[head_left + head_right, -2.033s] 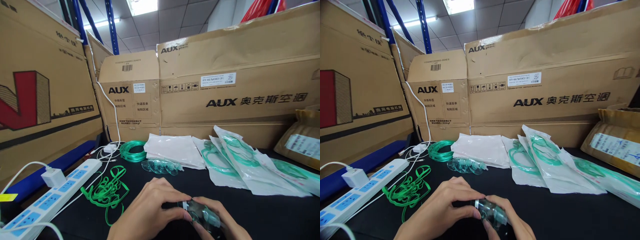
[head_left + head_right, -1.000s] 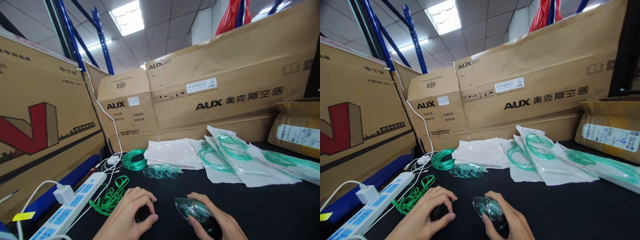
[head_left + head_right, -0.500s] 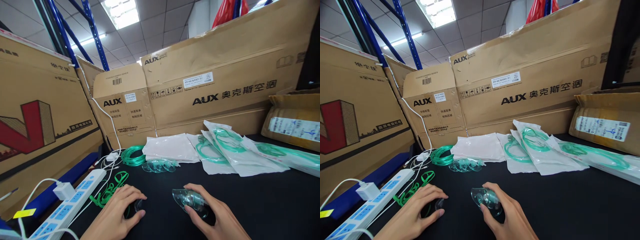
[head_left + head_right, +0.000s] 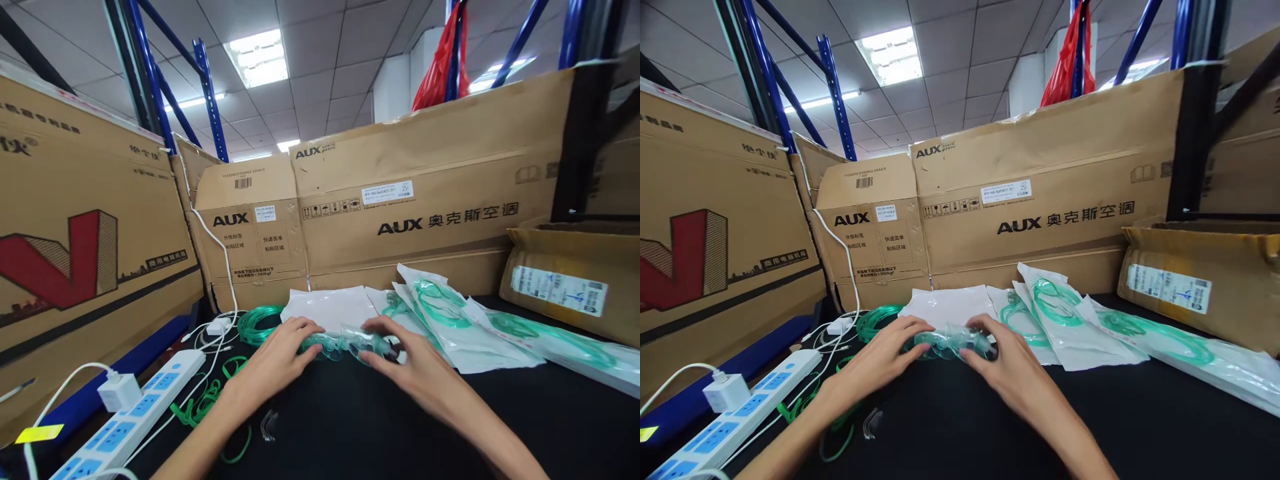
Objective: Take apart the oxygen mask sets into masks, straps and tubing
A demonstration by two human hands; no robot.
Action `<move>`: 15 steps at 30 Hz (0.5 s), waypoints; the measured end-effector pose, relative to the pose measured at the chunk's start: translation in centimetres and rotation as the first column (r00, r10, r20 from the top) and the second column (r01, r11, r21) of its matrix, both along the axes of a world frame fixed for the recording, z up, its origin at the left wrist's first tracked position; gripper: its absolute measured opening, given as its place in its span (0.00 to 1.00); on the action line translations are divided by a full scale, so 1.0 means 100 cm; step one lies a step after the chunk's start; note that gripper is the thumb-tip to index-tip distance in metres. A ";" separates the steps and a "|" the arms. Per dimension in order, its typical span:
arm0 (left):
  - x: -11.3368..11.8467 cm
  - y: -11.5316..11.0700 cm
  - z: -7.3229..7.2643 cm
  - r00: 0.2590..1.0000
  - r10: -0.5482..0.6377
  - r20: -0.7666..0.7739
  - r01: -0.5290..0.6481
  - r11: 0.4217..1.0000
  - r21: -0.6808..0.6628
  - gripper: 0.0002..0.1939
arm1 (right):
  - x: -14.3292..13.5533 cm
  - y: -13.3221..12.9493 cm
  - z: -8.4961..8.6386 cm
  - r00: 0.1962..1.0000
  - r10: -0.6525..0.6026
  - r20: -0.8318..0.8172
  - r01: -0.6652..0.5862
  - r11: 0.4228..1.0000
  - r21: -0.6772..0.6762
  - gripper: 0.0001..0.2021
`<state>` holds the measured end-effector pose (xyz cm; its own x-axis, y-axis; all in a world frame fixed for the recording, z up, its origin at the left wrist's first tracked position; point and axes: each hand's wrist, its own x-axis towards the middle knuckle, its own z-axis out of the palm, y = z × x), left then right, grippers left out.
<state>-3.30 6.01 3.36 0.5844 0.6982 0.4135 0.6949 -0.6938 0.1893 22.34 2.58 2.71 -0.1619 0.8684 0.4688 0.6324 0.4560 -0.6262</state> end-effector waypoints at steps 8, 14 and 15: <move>0.014 0.058 -0.019 0.998 -0.055 -0.005 0.055 0.998 0.014 0.10 | 0.012 0.065 -0.003 0.973 0.052 0.223 -0.058 0.998 0.019 0.19; 0.010 0.063 -0.024 0.994 -0.104 0.035 0.104 0.995 -0.006 0.09 | 0.013 0.080 -0.024 0.950 0.087 0.301 -0.086 0.996 -0.016 0.18; 0.010 0.063 -0.024 0.994 -0.107 0.039 0.107 0.994 -0.010 0.09 | 0.011 0.081 -0.026 0.946 0.097 0.310 -0.096 0.995 -0.019 0.18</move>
<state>-2.33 12.34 0.95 0.6399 0.6374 0.4293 0.6087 -0.7613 0.2231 23.47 10.68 0.06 -0.3823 0.8428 0.3790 0.7487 0.5228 -0.4075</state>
